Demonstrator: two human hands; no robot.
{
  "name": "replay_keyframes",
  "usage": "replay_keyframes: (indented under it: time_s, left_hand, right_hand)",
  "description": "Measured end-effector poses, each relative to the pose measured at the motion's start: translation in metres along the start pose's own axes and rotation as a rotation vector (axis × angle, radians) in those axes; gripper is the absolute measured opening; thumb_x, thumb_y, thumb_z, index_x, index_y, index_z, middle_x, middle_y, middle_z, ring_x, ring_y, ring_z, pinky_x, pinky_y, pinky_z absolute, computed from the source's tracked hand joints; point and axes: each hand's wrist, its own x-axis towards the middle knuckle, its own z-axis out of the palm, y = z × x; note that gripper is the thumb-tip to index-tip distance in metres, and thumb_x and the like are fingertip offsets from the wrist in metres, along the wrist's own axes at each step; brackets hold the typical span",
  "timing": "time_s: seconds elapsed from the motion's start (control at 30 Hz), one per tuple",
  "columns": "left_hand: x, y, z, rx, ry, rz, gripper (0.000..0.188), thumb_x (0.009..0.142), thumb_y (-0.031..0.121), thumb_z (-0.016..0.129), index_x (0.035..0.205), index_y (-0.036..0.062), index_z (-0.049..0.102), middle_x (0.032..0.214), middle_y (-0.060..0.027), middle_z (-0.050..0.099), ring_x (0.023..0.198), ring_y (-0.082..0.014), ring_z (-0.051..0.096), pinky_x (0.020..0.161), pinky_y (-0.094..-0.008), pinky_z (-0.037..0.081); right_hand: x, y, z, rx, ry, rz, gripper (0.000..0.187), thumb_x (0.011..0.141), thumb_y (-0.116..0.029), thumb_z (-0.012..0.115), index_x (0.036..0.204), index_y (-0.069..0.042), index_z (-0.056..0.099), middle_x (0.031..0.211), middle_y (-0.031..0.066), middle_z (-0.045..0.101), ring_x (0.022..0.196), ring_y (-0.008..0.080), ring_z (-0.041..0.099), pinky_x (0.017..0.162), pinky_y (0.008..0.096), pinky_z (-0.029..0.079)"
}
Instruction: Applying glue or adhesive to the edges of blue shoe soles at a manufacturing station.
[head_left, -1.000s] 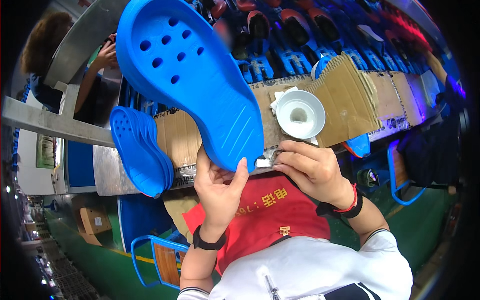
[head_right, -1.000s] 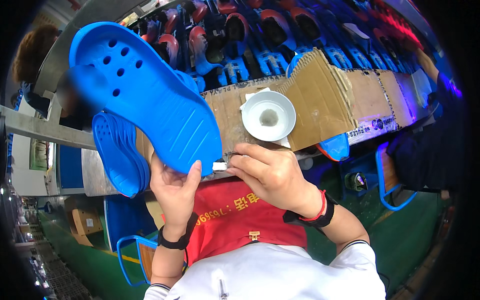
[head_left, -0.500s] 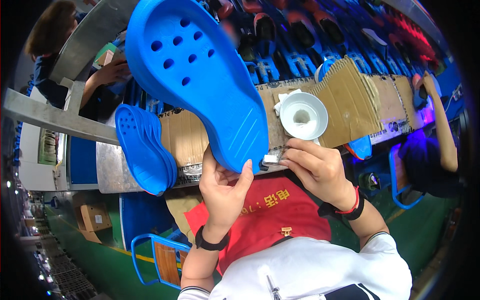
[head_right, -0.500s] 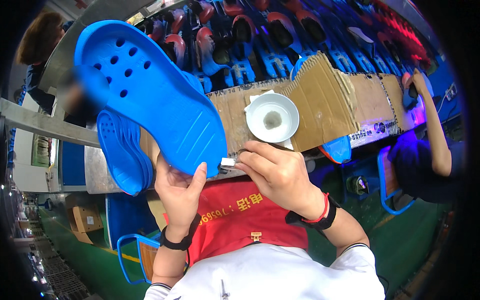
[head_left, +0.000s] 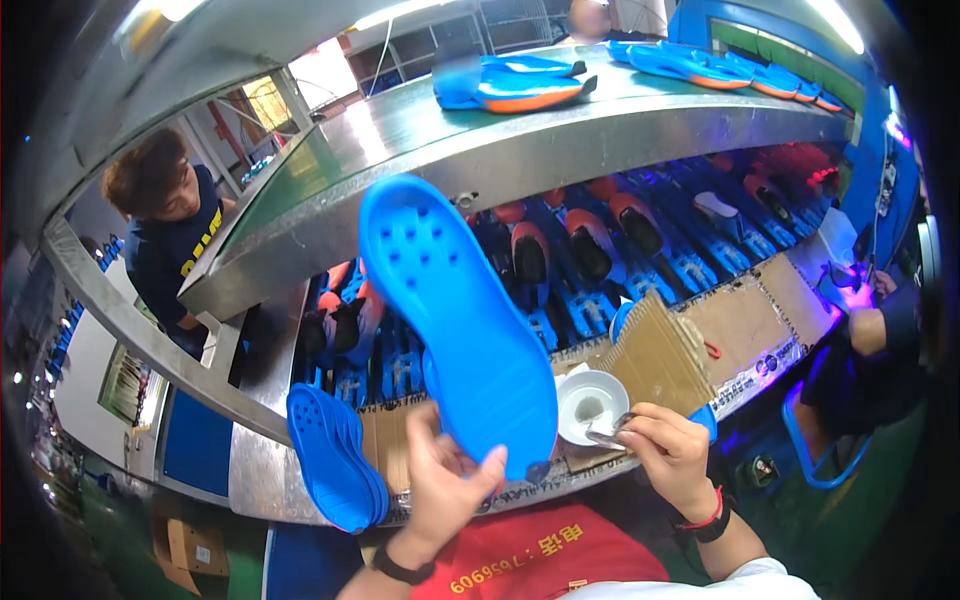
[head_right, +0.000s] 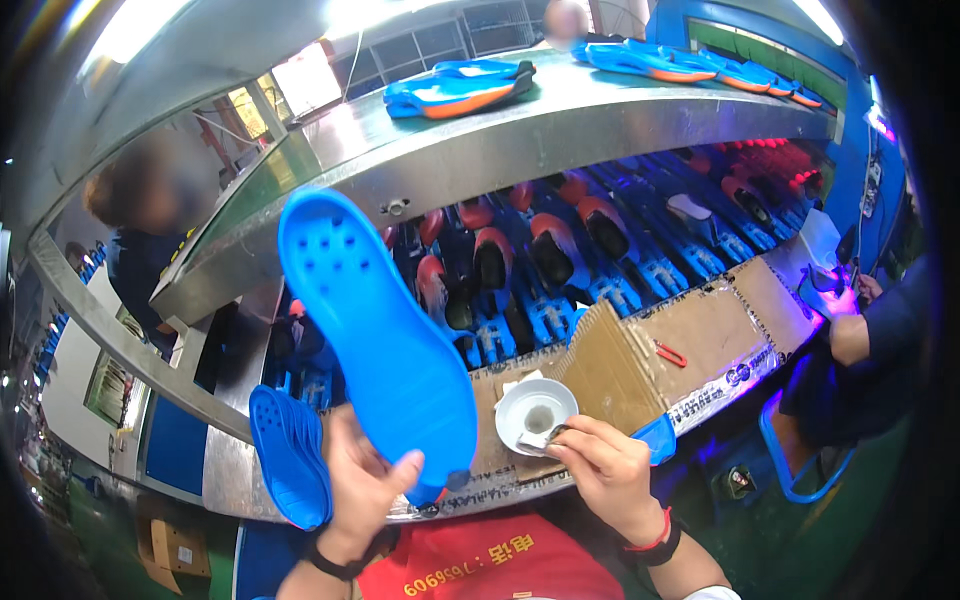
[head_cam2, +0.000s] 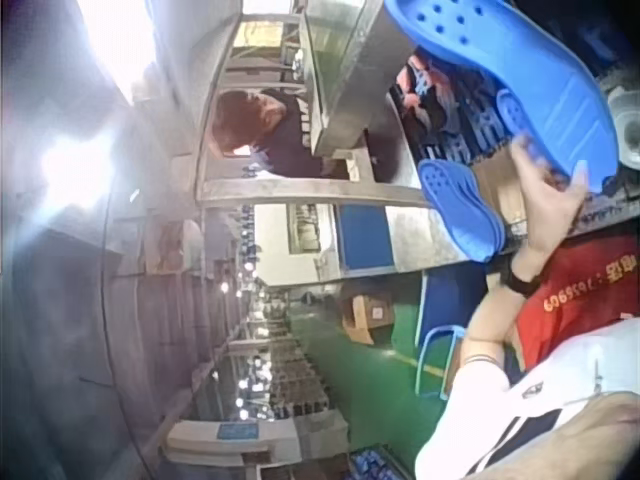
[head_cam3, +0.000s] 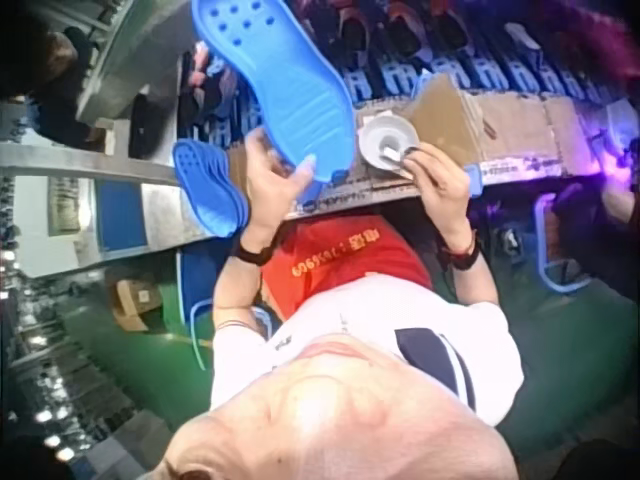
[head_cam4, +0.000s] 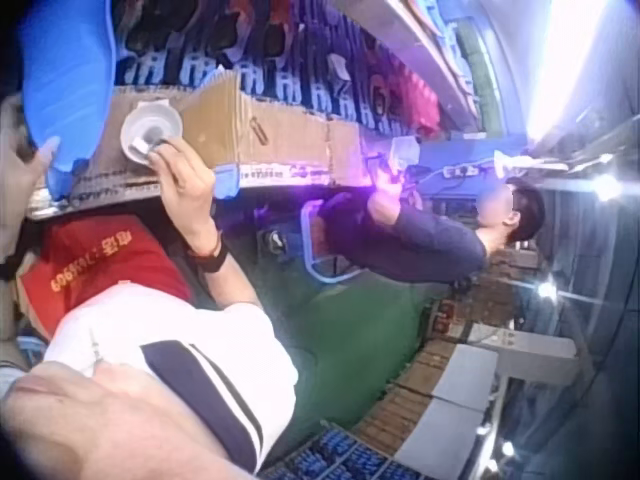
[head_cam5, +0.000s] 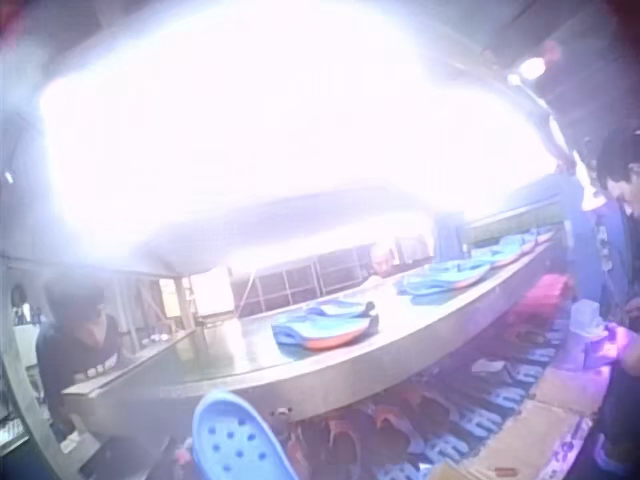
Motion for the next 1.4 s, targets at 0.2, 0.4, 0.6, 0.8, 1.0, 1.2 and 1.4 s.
replay_keyframes:
  time_s: [0.2, 0.4, 0.6, 0.8, 1.0, 1.2, 1.4]
  left_hand:
    - [0.202, 0.08, -0.027, -0.407, -0.147, 0.129, 0.018, 0.088, 0.015, 0.058, 0.091, -0.0018, 0.054, 0.079, -0.0085, 0.061, 0.071, -0.0149, 0.06, 0.067, -0.0286, 0.051]
    - [0.195, 0.077, -0.049, -0.214, 0.021, 0.18, 0.039, 0.091, 0.016, 0.052, 0.118, -0.0094, 0.038, 0.11, -0.0226, 0.057, 0.069, -0.0138, 0.059, 0.057, -0.0177, 0.048]
    - [0.027, -0.04, -0.126, 0.827, 0.506, 0.38, 0.061, 0.077, 0.005, 0.068, 0.128, 0.0028, 0.036, 0.12, -0.012, 0.046, 0.107, -0.0196, 0.045, 0.089, -0.0317, 0.039]
    - [-0.098, -0.109, -0.24, 0.908, 0.55, -0.376, 0.055, 0.079, 0.024, 0.069, 0.113, -0.0106, 0.045, 0.1, -0.0184, 0.053, 0.097, -0.0288, 0.051, 0.087, -0.0379, 0.04]
    - [-0.093, -0.082, -0.246, 0.619, 0.446, -0.607, 0.027, 0.087, 0.026, 0.061, 0.091, -0.0007, 0.058, 0.063, 0.0021, 0.051, 0.052, -0.0035, 0.044, 0.042, -0.0203, 0.041]
    - [-0.094, -0.065, -0.238, 0.925, 0.538, -0.632, 0.035, 0.091, 0.029, 0.054, 0.099, -0.0053, 0.054, 0.074, -0.0028, 0.053, 0.064, -0.0082, 0.051, 0.045, -0.0239, 0.049]
    - [-0.089, -0.034, -0.211, 0.379, 0.566, -0.407, 0.027, 0.093, 0.019, 0.05, 0.109, -0.0022, 0.053, 0.101, -0.01, 0.059, 0.087, -0.0154, 0.059, 0.081, -0.031, 0.05]
  right_hand:
    - [-0.001, -0.003, -0.011, -0.017, 0.011, 0.017, 0.011, 0.07, 0.001, 0.07, 0.08, 0.001, 0.065, 0.084, 0.0136, 0.064, 0.062, 0.0217, 0.063, 0.052, 0.0268, 0.047]
    - [0.001, 0.0, 0.004, 0.015, -0.061, 0.009, 0.013, 0.069, 0.002, 0.071, 0.08, 0.001, 0.065, 0.085, 0.0145, 0.064, 0.065, 0.0234, 0.064, 0.054, 0.028, 0.049]
    - [-0.007, 0.014, 0.017, -0.063, -0.112, 0.034, 0.012, 0.07, 0.001, 0.07, 0.081, 0.0, 0.064, 0.086, 0.0144, 0.064, 0.066, 0.0264, 0.064, 0.055, 0.0301, 0.05]
    - [0.007, 0.034, 0.032, -0.237, -0.155, -0.045, 0.009, 0.073, -0.005, 0.067, 0.081, -0.004, 0.064, 0.084, 0.0107, 0.063, 0.064, 0.0282, 0.062, 0.054, 0.0333, 0.049]
    - [0.014, 0.055, 0.047, -0.38, -0.29, -0.07, 0.008, 0.075, -0.013, 0.065, 0.079, -0.007, 0.064, 0.082, 0.0072, 0.062, 0.064, 0.029, 0.061, 0.054, 0.0378, 0.049]
    - [0.015, 0.058, 0.058, -0.368, -0.358, -0.102, 0.009, 0.076, -0.015, 0.064, 0.076, -0.006, 0.063, 0.08, 0.0076, 0.061, 0.062, 0.0291, 0.06, 0.052, 0.0388, 0.048]
    - [0.022, 0.052, 0.05, -0.393, -0.503, -0.101, 0.009, 0.077, -0.015, 0.064, 0.076, -0.006, 0.063, 0.079, 0.0077, 0.061, 0.062, 0.0287, 0.061, 0.052, 0.0386, 0.048]
